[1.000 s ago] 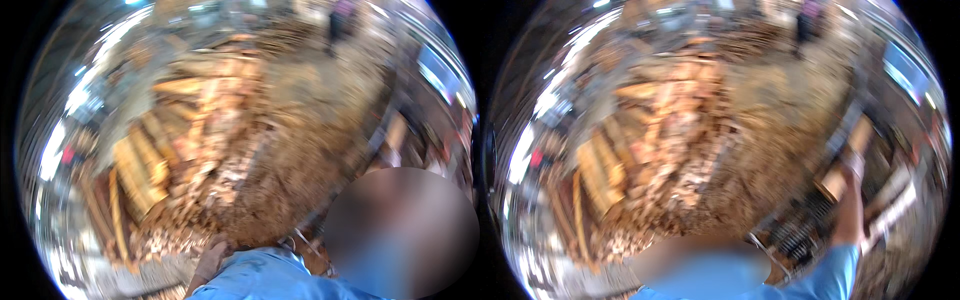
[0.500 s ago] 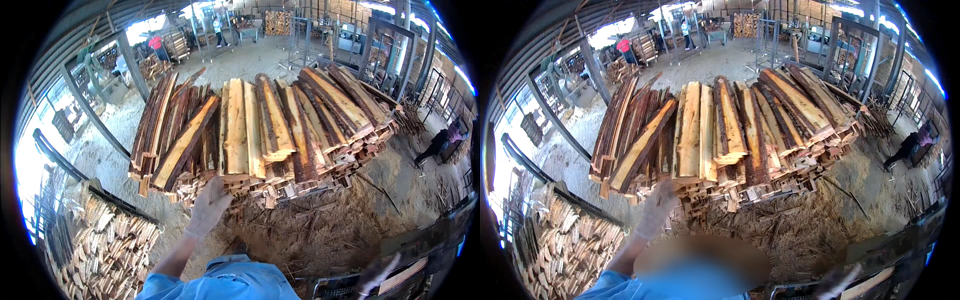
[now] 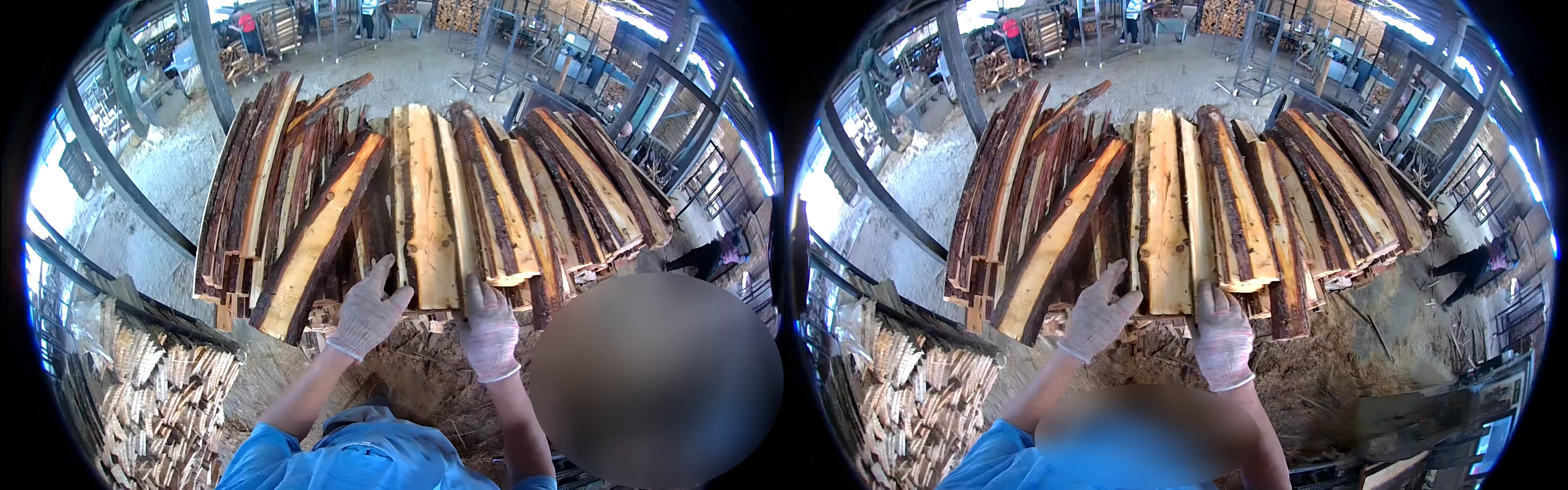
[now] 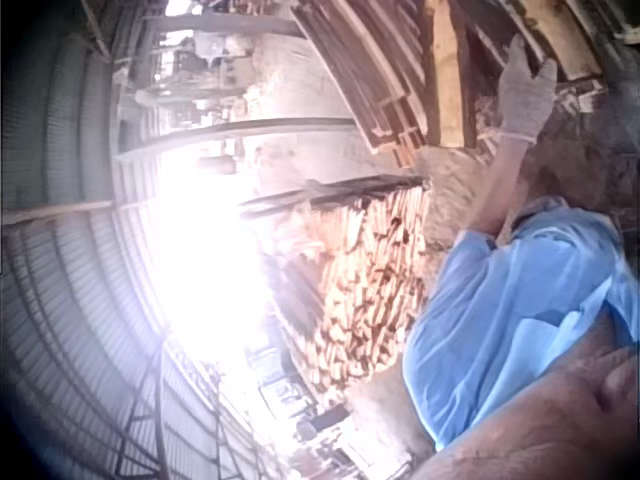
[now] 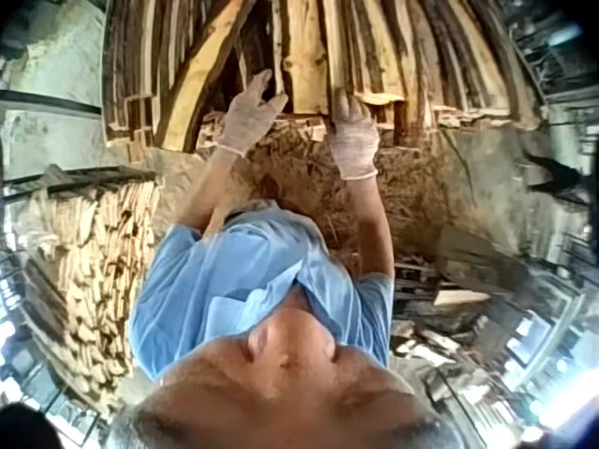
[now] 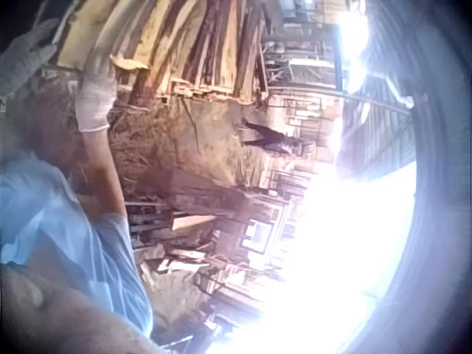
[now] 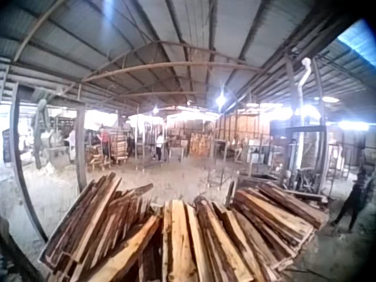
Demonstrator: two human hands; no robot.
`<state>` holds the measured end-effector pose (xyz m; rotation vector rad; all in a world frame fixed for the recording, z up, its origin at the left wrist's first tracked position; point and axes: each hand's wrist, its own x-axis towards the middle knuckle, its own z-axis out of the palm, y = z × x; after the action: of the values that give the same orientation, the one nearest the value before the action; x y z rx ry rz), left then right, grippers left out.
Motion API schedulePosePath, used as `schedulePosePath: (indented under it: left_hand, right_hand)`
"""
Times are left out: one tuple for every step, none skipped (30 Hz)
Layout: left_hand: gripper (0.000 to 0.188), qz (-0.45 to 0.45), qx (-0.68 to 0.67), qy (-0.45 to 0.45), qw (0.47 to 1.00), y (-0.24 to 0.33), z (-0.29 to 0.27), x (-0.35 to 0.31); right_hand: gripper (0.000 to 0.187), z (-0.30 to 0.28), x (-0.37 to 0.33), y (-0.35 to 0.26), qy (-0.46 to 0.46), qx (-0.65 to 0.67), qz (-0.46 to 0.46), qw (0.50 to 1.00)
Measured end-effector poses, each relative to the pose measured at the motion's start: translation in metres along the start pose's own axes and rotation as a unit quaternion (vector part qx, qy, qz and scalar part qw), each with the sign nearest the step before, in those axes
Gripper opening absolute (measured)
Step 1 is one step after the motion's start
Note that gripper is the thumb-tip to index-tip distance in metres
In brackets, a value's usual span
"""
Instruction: The person repeatedly picks up wooden planks from a large stack and places them onto a conveyor belt. The action is continuous and repetitive, involving selecting planks and feeding them into the machine.
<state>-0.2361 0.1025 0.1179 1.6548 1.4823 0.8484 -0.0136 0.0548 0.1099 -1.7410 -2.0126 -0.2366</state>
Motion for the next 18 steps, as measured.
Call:
schedulePosePath:
  left_hand:
    - [0.082,0.039,0.007,0.01,0.999,-0.003,0.003,0.003]
    - [0.082,0.077,0.014,0.021,0.997,-0.004,0.004,0.003]
    - [0.078,0.102,0.068,0.023,0.992,-0.005,0.003,-0.01]
    - [0.071,0.088,0.024,0.032,0.995,-0.001,0.005,-0.022]
    - [0.065,0.076,-0.017,0.04,0.996,-0.002,0.011,-0.036]
    - [0.058,0.065,-0.054,0.049,0.995,-0.005,0.012,-0.047]
    - [0.053,-0.017,-0.112,0.006,0.994,-0.014,0.01,-0.053]
    - [0.048,-0.099,-0.174,-0.038,0.979,-0.023,0.014,-0.054]
    - [0.043,-0.179,-0.233,-0.082,0.952,-0.031,0.017,-0.052]
    - [0.039,-0.232,-0.361,-0.112,0.896,-0.039,0.025,-0.047]
    - [0.036,-0.28,-0.477,-0.144,0.82,-0.047,0.033,-0.042]
    - [0.033,-0.324,-0.583,-0.174,0.725,-0.051,0.039,-0.038]
    - [0.029,-0.3,-0.584,-0.19,0.73,-0.045,0.041,-0.029]
    - [0.029,-0.305,-0.587,-0.195,0.724,-0.04,0.04,-0.024]
    - [0.029,-0.31,-0.59,-0.199,0.719,-0.037,0.04,-0.019]
    - [0.029,-0.314,-0.593,-0.204,0.713,-0.032,0.041,-0.017]
    - [0.03,-0.315,-0.583,-0.197,0.723,-0.031,0.043,-0.015]
    - [0.031,-0.315,-0.574,-0.189,0.732,-0.031,0.047,-0.013]
  right_hand:
    - [0.076,-0.004,0.001,-0.002,-0.023,0.067,0.061,0.996]
    - [0.076,-0.008,0.003,-0.005,-0.046,0.132,0.123,0.983]
    - [0.075,-0.007,0.005,-0.009,0.044,0.214,0.138,0.966]
    - [0.074,-0.012,0.006,-0.008,0.056,0.179,0.146,0.971]
    - [0.073,-0.017,0.008,-0.007,0.067,0.143,0.157,0.975]
    - [0.072,-0.02,0.013,-0.009,0.084,0.123,0.133,0.98]
    - [0.07,-0.023,0.016,-0.017,0.043,0.073,0.117,0.99]
    - [0.067,-0.029,0.02,-0.024,0.001,0.015,0.098,0.995]
    - [0.065,-0.033,0.022,-0.031,-0.042,-0.042,0.08,0.995]
    - [0.058,-0.036,0.022,-0.04,-0.004,-0.111,0.028,0.993]
    - [0.056,-0.03,0.019,-0.034,0.039,-0.105,0.021,0.993]
    - [0.054,-0.025,0.018,-0.027,0.082,-0.098,0.012,0.992]
    - [0.052,-0.03,0.025,-0.025,0.061,-0.08,0.079,0.992]
    - [0.05,-0.042,0.034,-0.026,0.039,-0.058,0.146,0.987]
    - [0.046,-0.051,0.045,-0.023,0.098,-0.063,0.137,0.984]
    - [0.043,-0.055,0.045,-0.008,0.093,-0.003,0.167,0.982]
    - [0.043,-0.069,0.055,-0.007,0.12,0.053,0.186,0.974]
    - [0.042,-0.082,0.069,-0.006,0.146,0.109,0.203,0.962]
